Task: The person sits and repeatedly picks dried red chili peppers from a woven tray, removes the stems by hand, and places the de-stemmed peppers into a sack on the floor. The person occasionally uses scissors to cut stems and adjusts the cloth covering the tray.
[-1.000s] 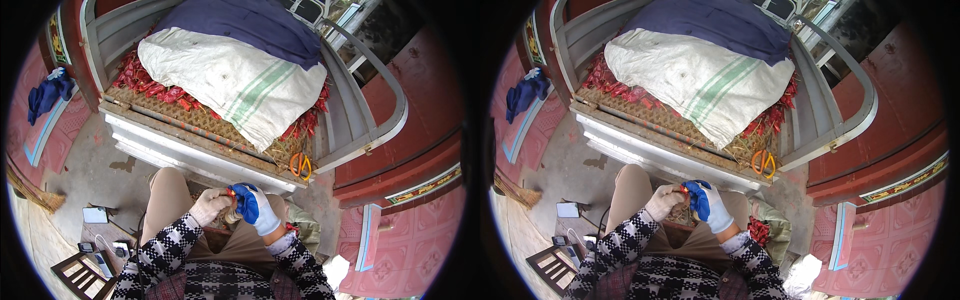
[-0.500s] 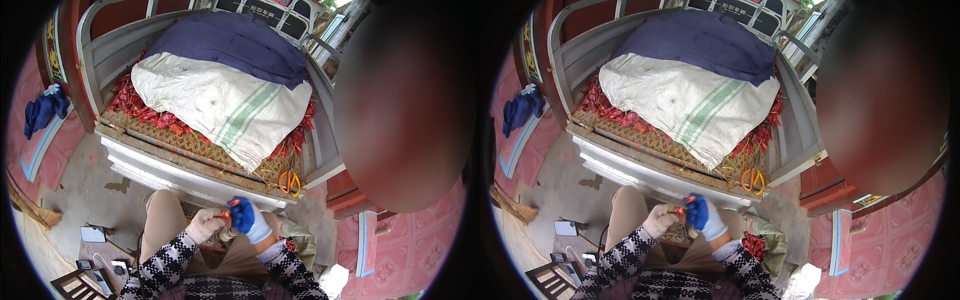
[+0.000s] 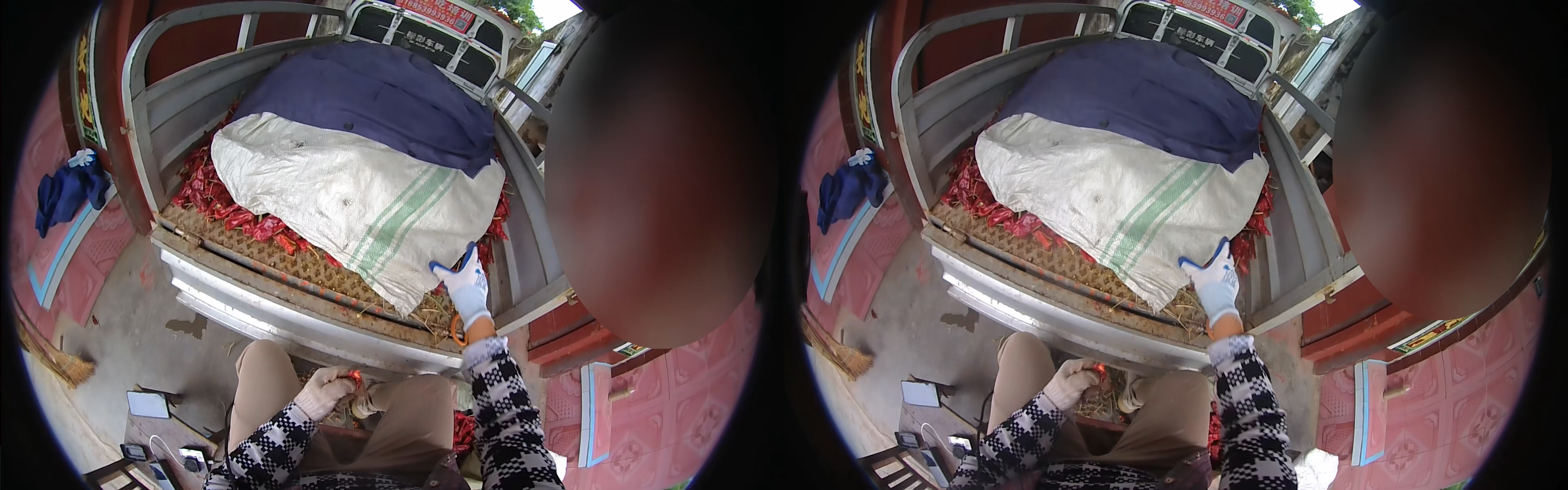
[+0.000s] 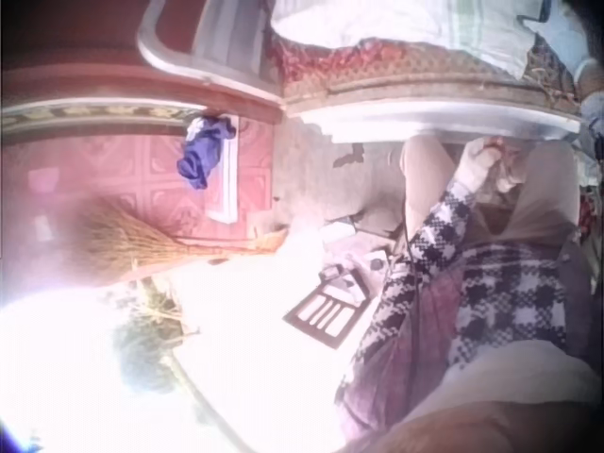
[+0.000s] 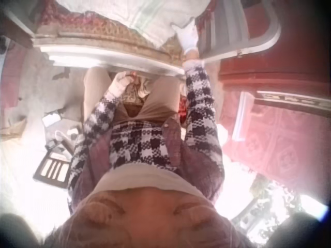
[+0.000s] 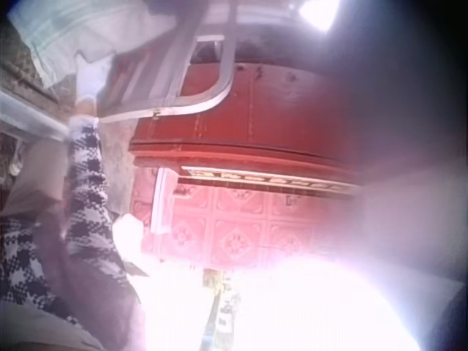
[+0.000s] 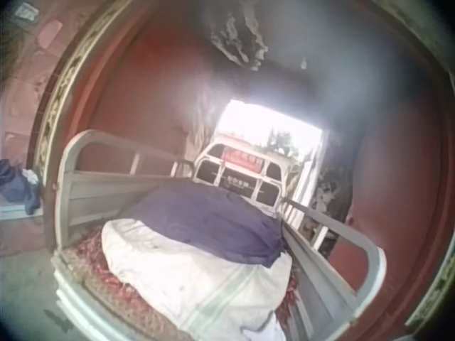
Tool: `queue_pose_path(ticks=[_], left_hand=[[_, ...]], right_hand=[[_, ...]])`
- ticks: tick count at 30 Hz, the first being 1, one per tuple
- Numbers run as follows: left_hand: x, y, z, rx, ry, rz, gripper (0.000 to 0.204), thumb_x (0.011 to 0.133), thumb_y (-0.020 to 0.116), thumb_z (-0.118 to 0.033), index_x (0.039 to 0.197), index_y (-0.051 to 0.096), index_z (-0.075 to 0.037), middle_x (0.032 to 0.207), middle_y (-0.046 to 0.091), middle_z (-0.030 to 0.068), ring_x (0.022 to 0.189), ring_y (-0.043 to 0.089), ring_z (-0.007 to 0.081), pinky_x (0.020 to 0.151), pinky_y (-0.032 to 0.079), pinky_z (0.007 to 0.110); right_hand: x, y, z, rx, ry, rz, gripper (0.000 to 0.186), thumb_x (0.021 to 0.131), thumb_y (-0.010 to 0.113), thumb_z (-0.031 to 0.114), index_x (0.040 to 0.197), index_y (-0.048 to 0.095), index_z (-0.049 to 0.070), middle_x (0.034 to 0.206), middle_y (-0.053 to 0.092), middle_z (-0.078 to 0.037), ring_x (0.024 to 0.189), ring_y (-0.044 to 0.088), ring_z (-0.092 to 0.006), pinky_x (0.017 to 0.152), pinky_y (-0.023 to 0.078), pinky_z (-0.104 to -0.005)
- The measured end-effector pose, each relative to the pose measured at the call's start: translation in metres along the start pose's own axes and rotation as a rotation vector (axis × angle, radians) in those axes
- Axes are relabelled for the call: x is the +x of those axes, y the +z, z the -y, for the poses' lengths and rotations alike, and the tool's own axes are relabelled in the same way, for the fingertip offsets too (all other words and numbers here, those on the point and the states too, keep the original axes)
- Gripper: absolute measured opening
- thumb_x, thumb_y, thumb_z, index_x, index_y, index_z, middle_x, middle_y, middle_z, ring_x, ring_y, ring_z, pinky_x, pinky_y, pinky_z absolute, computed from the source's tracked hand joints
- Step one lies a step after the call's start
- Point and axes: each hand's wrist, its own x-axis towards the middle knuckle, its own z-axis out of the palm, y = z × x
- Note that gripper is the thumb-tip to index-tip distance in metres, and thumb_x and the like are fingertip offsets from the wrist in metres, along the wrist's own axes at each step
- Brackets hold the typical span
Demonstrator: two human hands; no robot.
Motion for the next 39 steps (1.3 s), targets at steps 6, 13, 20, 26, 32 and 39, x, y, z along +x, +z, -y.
queue_pose_path(ticks=[6,13,20,26,32,39], left_hand=[[0.01,-0.018,0.01,-0.066,0.013,-0.031,0.019,0.085,0.056,-0.016,0.089,0.064,0.001,0.062,0.052,-0.0012,0.049,0.042,0.0069,0.045,0.031,0.022],[0.016,-0.021,0.004,-0.072,-0.031,-0.057,0.02,0.087,0.055,-0.016,0.093,0.066,-0.001,0.063,0.054,-0.0014,0.049,0.044,0.006,0.045,0.033,0.021],[0.023,-0.021,0.006,-0.071,-0.087,-0.073,0.018,0.088,0.054,-0.012,0.094,0.067,0.0,0.063,0.053,-0.0005,0.05,0.046,0.0064,0.045,0.035,0.022],[0.024,-0.033,0.014,-0.116,-0.103,-0.118,0.012,0.087,0.056,-0.009,0.089,0.061,0.002,0.065,0.055,0.0017,0.053,0.049,0.0091,0.049,0.038,0.023],[0.027,-0.03,0.006,-0.23,-0.136,-0.141,0.009,0.082,0.054,-0.006,0.083,0.056,0.002,0.066,0.052,0.0068,0.057,0.05,0.0147,0.055,0.041,0.028],[0.029,-0.034,0.013,-0.327,-0.197,-0.093,0.012,0.087,0.056,-0.007,0.091,0.06,0.004,0.066,0.054,0.0019,0.058,0.05,0.0095,0.055,0.041,0.024]], right_hand=[[0.037,0.047,-0.006,0.764,0.573,0.264,0.023,0.077,0.079,0.022,0.085,0.061,0.009,0.061,0.056,-0.003,0.044,0.051,-0.0156,0.037,0.04,-0.0317],[0.092,0.011,-0.002,0.767,0.496,0.584,0.023,0.085,0.066,0.018,0.103,0.056,0.007,0.087,0.065,-0.016,0.073,0.067,-0.0302,0.059,0.053,-0.0431],[0.156,0.014,0.077,0.988,0.069,0.577,0.03,0.094,0.049,0.029,0.107,0.053,0.002,0.105,0.062,-0.023,0.098,0.061,-0.0424,0.086,0.051,-0.0515],[0.258,-0.05,0.134,1.924,-0.682,0.846,0.044,0.083,0.053,0.024,0.115,0.055,-0.006,0.113,0.061,-0.023,0.114,0.055,-0.0376,0.108,0.038,-0.0514],[0.265,-0.02,0.002,1.154,-0.104,-0.025,0.047,0.073,0.064,0.026,0.111,0.061,-0.002,0.109,0.065,-0.018,0.099,0.059,-0.0306,0.093,0.042,-0.0437],[0.214,0.006,-0.075,0.084,0.338,-0.226,0.06,0.07,0.08,0.033,0.117,0.06,0.002,0.099,0.068,-0.014,0.08,0.065,-0.0251,0.074,0.052,-0.0362]])
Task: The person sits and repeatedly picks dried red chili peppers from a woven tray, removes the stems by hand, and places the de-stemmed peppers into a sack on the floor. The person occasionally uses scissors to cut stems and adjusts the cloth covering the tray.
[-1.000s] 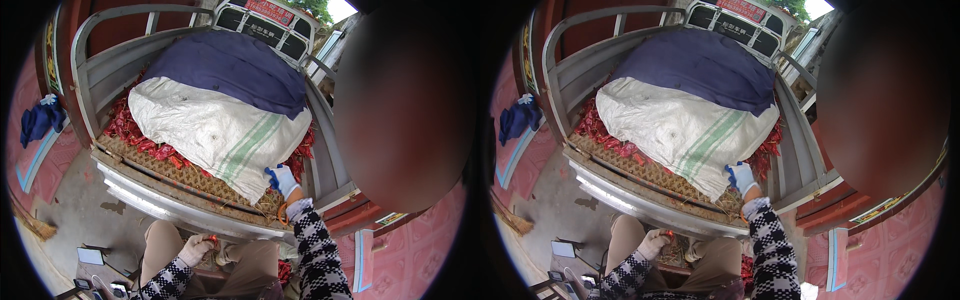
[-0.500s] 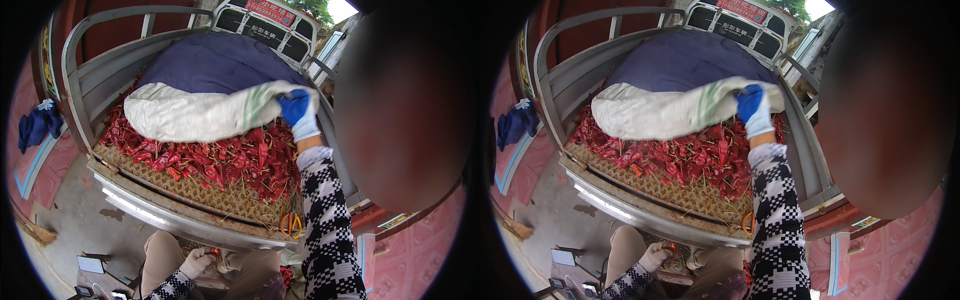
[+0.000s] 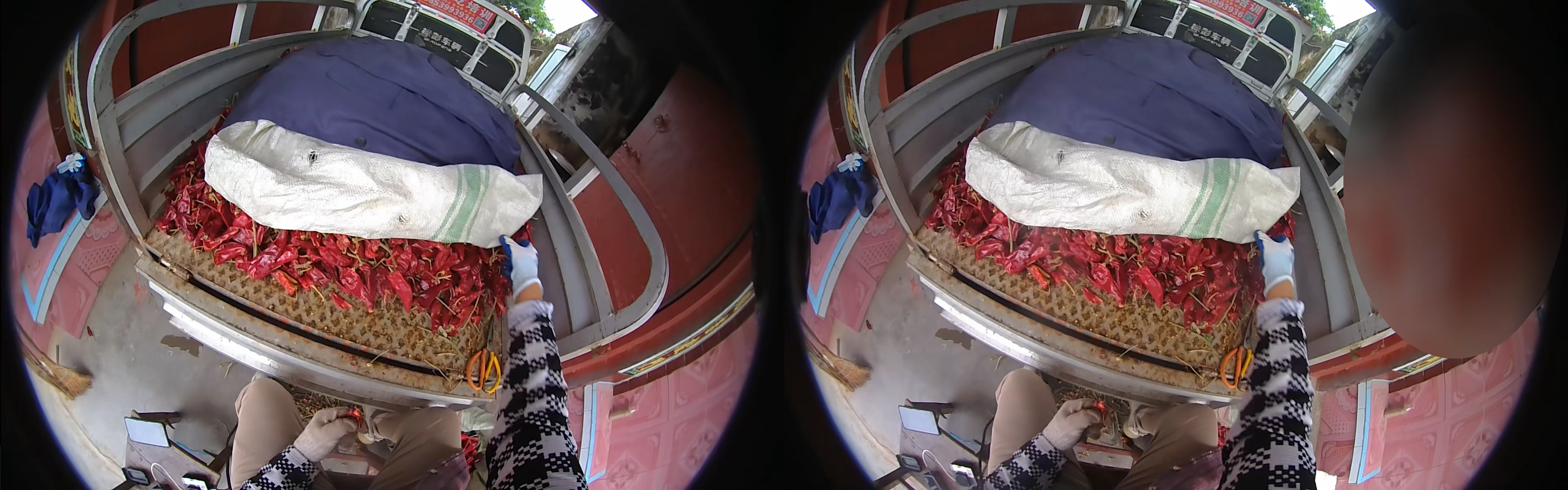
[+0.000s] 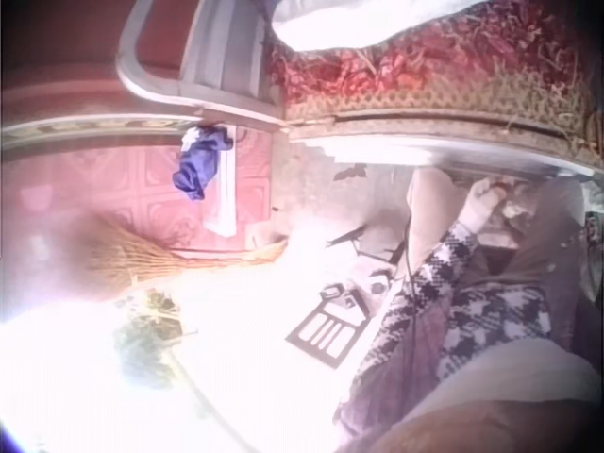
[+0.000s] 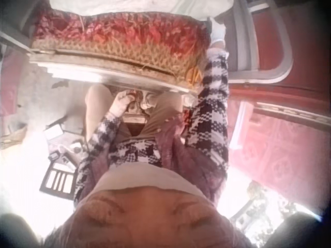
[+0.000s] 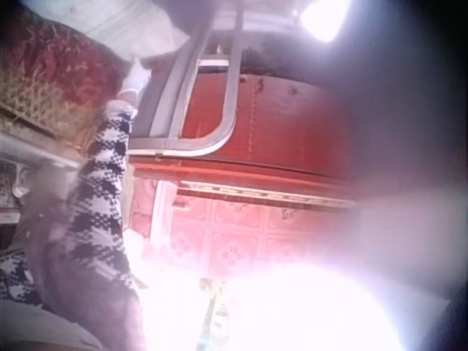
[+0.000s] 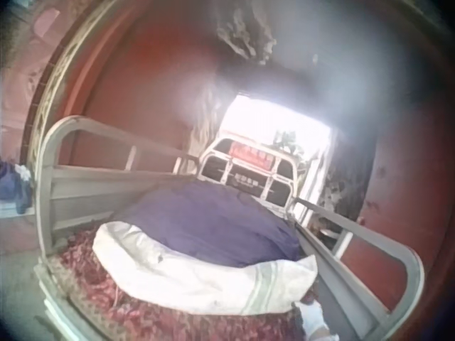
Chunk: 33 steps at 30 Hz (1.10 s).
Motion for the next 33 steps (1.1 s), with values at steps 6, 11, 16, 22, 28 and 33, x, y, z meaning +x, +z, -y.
queue_pose_path(ticks=[6,11,16,22,28,33], left_hand=[[-0.005,0.011,-0.008,0.091,-0.013,-0.013,0.015,0.085,0.054,-0.008,0.091,0.06,0.004,0.064,0.051,0.002,0.055,0.046,0.0105,0.052,0.039,0.024],[0.002,0.007,-0.002,0.151,0.024,0.063,0.014,0.088,0.054,-0.009,0.093,0.06,0.002,0.064,0.049,-0.0013,0.054,0.044,0.0076,0.052,0.037,0.023],[-0.003,0.001,-0.004,0.178,0.047,0.1,0.016,0.089,0.055,-0.011,0.096,0.062,0.002,0.066,0.049,-0.0023,0.057,0.044,0.0068,0.053,0.037,0.022],[0.0,0.005,-0.008,0.273,0.029,0.088,0.019,0.09,0.055,-0.013,0.1,0.063,0.002,0.068,0.052,-0.0036,0.06,0.046,0.0053,0.054,0.038,0.021],[0.0,0.011,-0.014,0.255,-0.006,0.097,0.018,0.09,0.055,-0.014,0.095,0.064,0.001,0.067,0.054,-0.0021,0.058,0.046,0.006,0.053,0.037,0.021],[-0.002,0.017,-0.017,0.281,-0.011,0.026,0.021,0.088,0.053,-0.016,0.09,0.063,0.002,0.068,0.057,0.0016,0.057,0.05,0.009,0.053,0.041,0.022]], right_hand=[[-0.149,-0.061,0.118,-0.307,-0.847,0.017,0.096,0.066,0.083,0.036,0.143,0.033,0.005,0.136,0.045,-0.023,0.11,0.059,-0.0374,0.093,0.049,-0.0416],[-0.153,0.002,0.2,-0.632,-0.775,0.331,0.103,0.068,0.081,0.035,0.151,0.021,0.022,0.136,0.049,-0.02,0.115,0.058,-0.0356,0.095,0.048,-0.0447],[-0.111,0.035,0.226,-0.324,-0.871,-0.032,0.047,0.075,0.07,0.029,0.114,0.058,0.006,0.12,0.058,-0.023,0.108,0.058,-0.0406,0.095,0.047,-0.0433],[-0.094,0.031,0.209,0.131,-0.846,-0.01,0.083,0.065,0.077,0.018,0.138,0.043,0.002,0.132,0.051,-0.026,0.123,0.05,-0.0363,0.107,0.038,-0.0415],[-0.102,0.032,0.118,0.22,-0.774,0.584,0.069,0.079,0.074,0.018,0.14,0.045,0.006,0.127,0.058,-0.018,0.109,0.06,-0.0245,0.095,0.047,-0.0317],[-0.151,-0.061,0.082,0.463,-0.616,0.323,0.039,0.083,0.068,0.006,0.119,0.061,-0.004,0.104,0.069,-0.011,0.09,0.064,-0.013,0.079,0.051,-0.0269]])
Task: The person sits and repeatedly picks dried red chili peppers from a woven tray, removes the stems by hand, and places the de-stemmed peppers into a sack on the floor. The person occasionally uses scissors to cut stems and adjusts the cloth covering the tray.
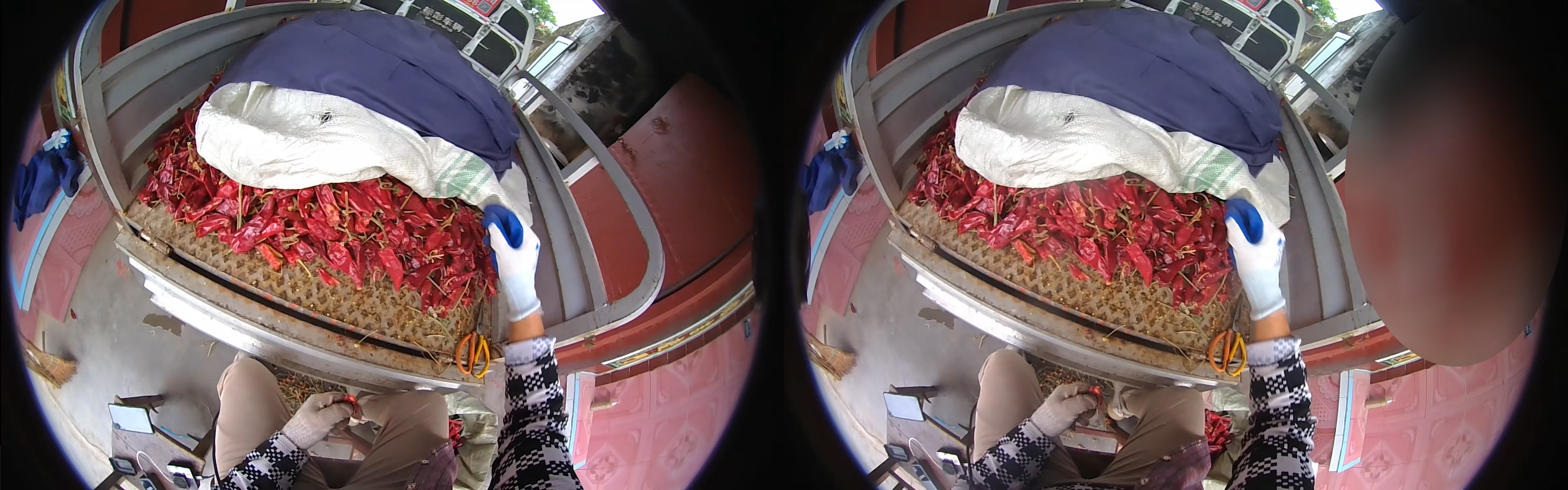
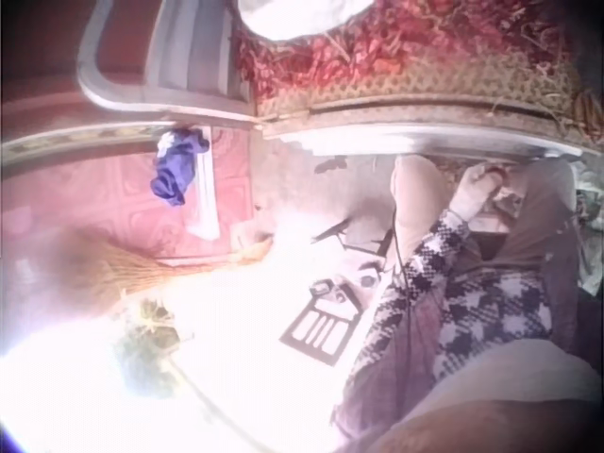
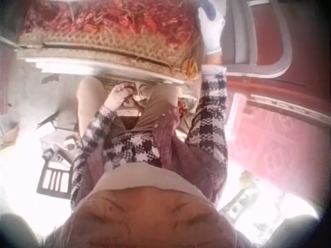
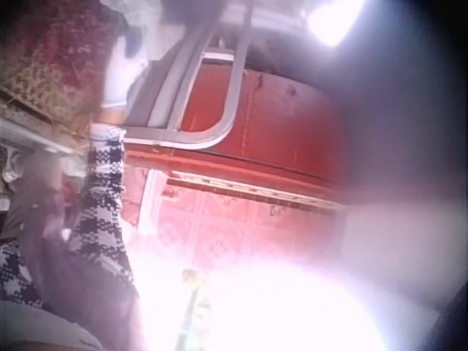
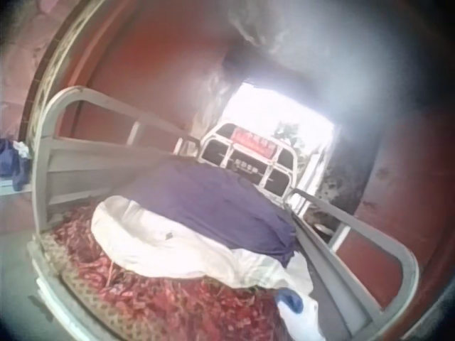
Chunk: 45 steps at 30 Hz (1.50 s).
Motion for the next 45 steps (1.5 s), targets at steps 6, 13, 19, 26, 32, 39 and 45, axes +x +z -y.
queue_pose_path(ticks=[6,13,19,26,32,39,45], left_hand=[[0.001,0.004,0.004,-0.01,-0.031,-0.007,0.023,0.088,0.054,-0.018,0.092,0.065,0.003,0.067,0.057,0.0017,0.058,0.052,0.009,0.055,0.043,0.022],[0.001,0.005,0.012,0.033,0.02,-0.006,0.023,0.09,0.056,-0.019,0.097,0.067,0.0,0.071,0.057,0.0002,0.06,0.05,0.0063,0.054,0.04,0.021],[-0.001,0.01,0.013,0.085,0.037,-0.062,0.024,0.089,0.056,-0.021,0.096,0.066,0.0,0.068,0.056,0.0001,0.058,0.05,0.0082,0.054,0.041,0.022],[0.003,0.005,0.015,-0.034,-0.031,-0.022,0.014,0.085,0.066,-0.012,0.094,0.064,-0.002,0.073,0.062,0.0011,0.054,0.054,0.007,0.049,0.044,0.021],[0.006,0.004,0.026,-0.029,0.105,-0.058,0.015,0.081,0.069,-0.006,0.094,0.063,0.0,0.072,0.064,0.0038,0.054,0.058,0.0097,0.05,0.047,0.023],[0.004,0.003,0.027,-0.137,0.139,-0.025,0.013,0.079,0.068,-0.003,0.09,0.061,-0.001,0.074,0.062,0.0032,0.059,0.057,0.0111,0.057,0.048,0.024],[0.001,0.006,0.027,-0.087,0.149,-0.034,0.014,0.076,0.066,-0.004,0.088,0.059,-0.002,0.072,0.06,0.0027,0.062,0.056,0.0114,0.059,0.048,0.025]], right_hand=[[-0.034,0.001,-0.097,-0.533,0.458,0.135,0.06,0.076,0.076,0.025,0.127,0.053,0.004,0.106,0.069,-0.015,0.097,0.065,-0.0255,0.085,0.051,-0.0334],[-0.047,0.081,-0.164,-0.443,0.539,-0.014,0.083,0.07,0.079,0.029,0.141,0.04,0.011,0.118,0.065,-0.019,0.106,0.064,-0.0343,0.09,0.05,-0.0385],[-0.088,0.082,-0.118,-0.413,0.368,0.127,0.082,0.073,0.078,0.01,0.144,0.038,0.007,0.13,0.058,-0.017,0.115,0.058,-0.027,0.098,0.047,-0.0337],[-0.081,0.022,-0.141,0.376,0.434,0.172,0.059,0.09,0.065,0.011,0.144,0.041,0.01,0.132,0.055,-0.007,0.109,0.06,-0.0203,0.088,0.05,-0.0316],[-0.089,-0.021,-0.117,0.337,0.564,0.091,0.042,0.095,0.06,0.029,0.131,0.055,0.008,0.112,0.065,-0.007,0.082,0.064,-0.0147,0.07,0.053,-0.0291],[-0.145,-0.023,-0.104,-0.783,0.408,0.313,0.078,0.073,0.076,0.035,0.141,0.043,0.013,0.126,0.056,-0.018,0.107,0.06,-0.0325,0.093,0.048,-0.0389],[-0.156,-0.013,-0.106,-1.039,0.288,0.346,0.066,0.074,0.072,0.03,0.134,0.051,0.014,0.108,0.065,-0.018,0.099,0.063,-0.0337,0.088,0.05,-0.0409]])
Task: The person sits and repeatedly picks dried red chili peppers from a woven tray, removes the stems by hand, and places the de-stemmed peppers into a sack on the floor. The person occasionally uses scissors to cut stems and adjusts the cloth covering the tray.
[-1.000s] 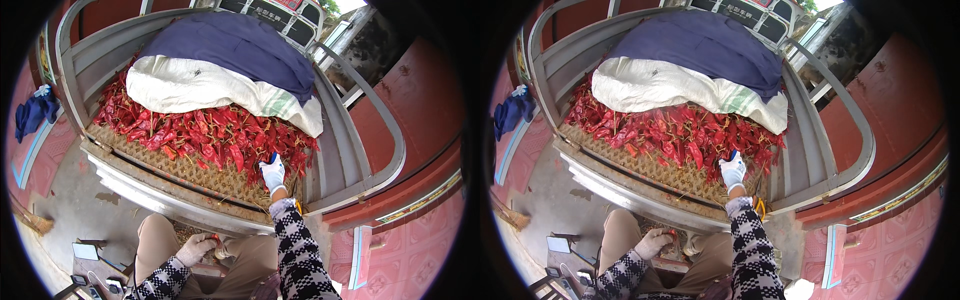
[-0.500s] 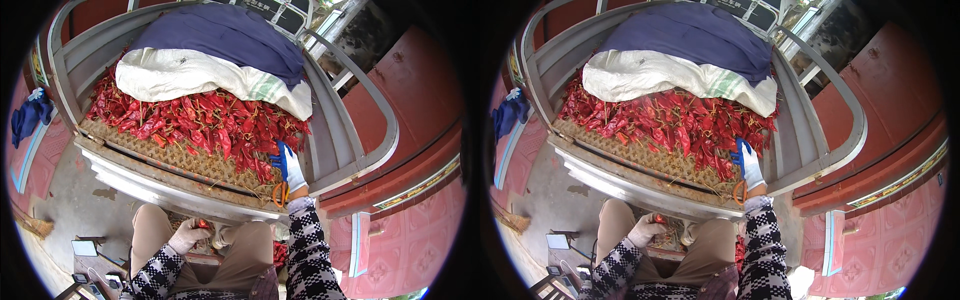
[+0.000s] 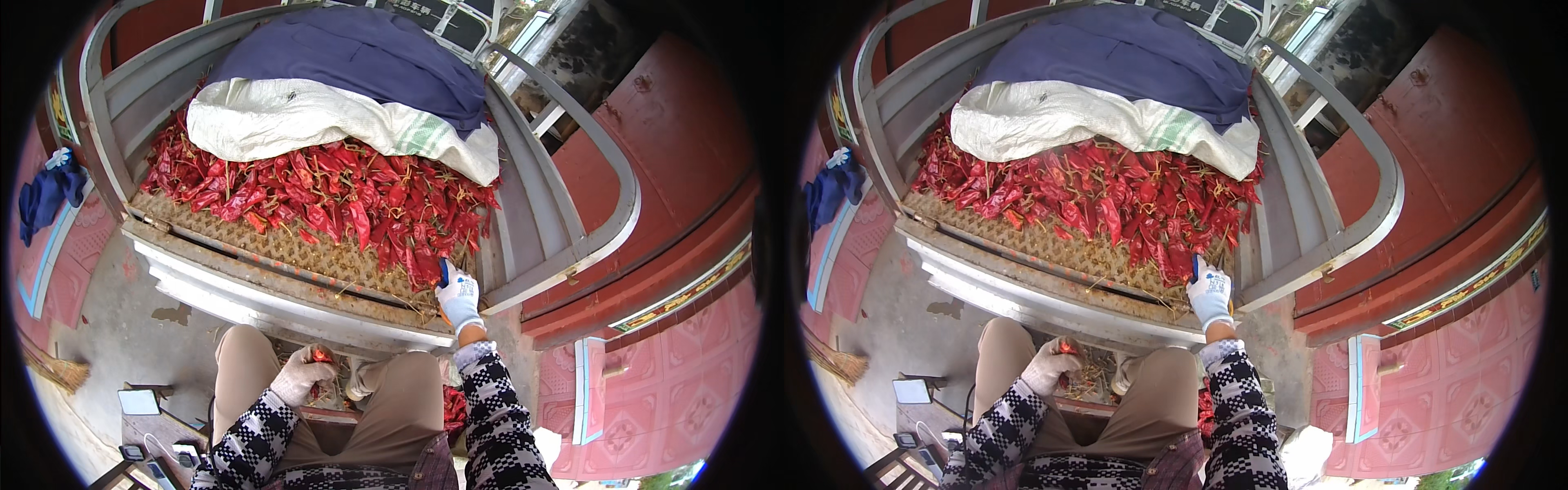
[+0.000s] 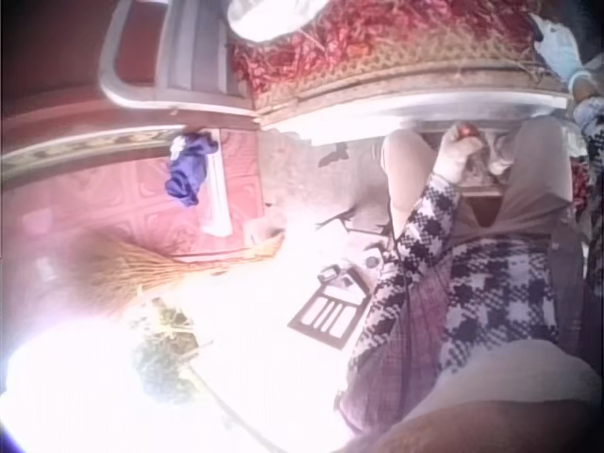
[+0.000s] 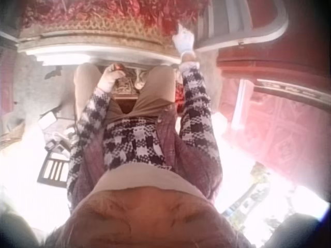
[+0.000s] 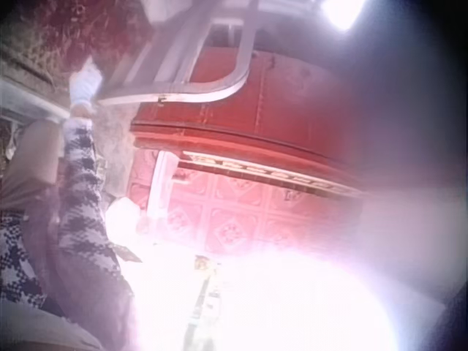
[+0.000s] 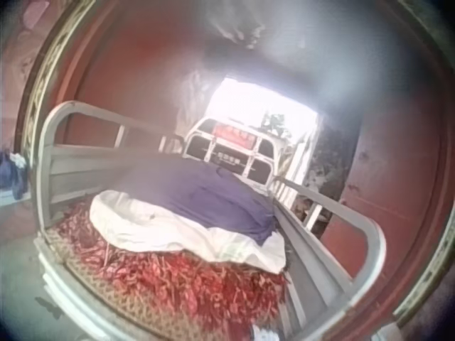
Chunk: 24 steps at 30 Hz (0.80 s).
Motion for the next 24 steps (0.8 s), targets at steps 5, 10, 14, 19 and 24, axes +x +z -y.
queue_pose_path(ticks=[5,10,14,19,24], left_hand=[[-0.003,-0.001,0.003,-0.076,0.041,-0.016,0.013,0.076,0.064,-0.002,0.088,0.058,-0.002,0.07,0.058,0.0036,0.061,0.055,0.0129,0.059,0.048,0.027],[-0.007,0.006,0.004,-0.123,0.046,-0.02,0.013,0.077,0.064,-0.003,0.088,0.058,-0.002,0.07,0.058,0.0046,0.06,0.055,0.0139,0.059,0.048,0.028],[-0.008,0.009,0.006,-0.078,0.048,-0.008,0.013,0.078,0.066,-0.005,0.087,0.058,-0.002,0.07,0.059,0.0052,0.061,0.056,0.0141,0.058,0.047,0.028],[-0.012,0.007,0.008,-0.045,0.032,0.008,0.014,0.08,0.067,-0.008,0.088,0.057,-0.002,0.073,0.059,0.0062,0.061,0.056,0.0141,0.057,0.047,0.028],[-0.013,0.004,0.005,-0.17,0.01,0.061,0.021,0.083,0.067,-0.018,0.094,0.056,-0.004,0.079,0.058,0.0077,0.066,0.054,0.0153,0.056,0.046,0.029]], right_hand=[[0.009,-0.009,-0.022,0.714,0.099,-0.022,0.042,0.076,0.069,0.014,0.117,0.064,0.01,0.085,0.068,-0.011,0.074,0.064,-0.0227,0.069,0.051,-0.0353],[0.007,-0.023,-0.029,0.714,0.141,0.019,0.053,0.075,0.073,0.02,0.124,0.058,0.009,0.096,0.067,-0.012,0.084,0.064,-0.0229,0.076,0.052,-0.0341],[-0.004,-0.019,0.002,0.316,0.029,0.057,0.085,0.071,0.077,0.039,0.143,0.04,0.013,0.13,0.056,-0.018,0.116,0.056,-0.0311,0.098,0.045,-0.0393],[0.009,-0.001,0.015,0.438,0.062,-0.077,0.054,0.078,0.07,0.034,0.127,0.058,0.016,0.111,0.066,-0.018,0.102,0.063,-0.0338,0.089,0.05,-0.0409],[0.01,-0.016,0.002,0.661,0.103,-0.293,0.023,0.082,0.064,0.021,0.102,0.069,0.011,0.085,0.069,-0.014,0.077,0.065,-0.0289,0.07,0.05,-0.0382]])
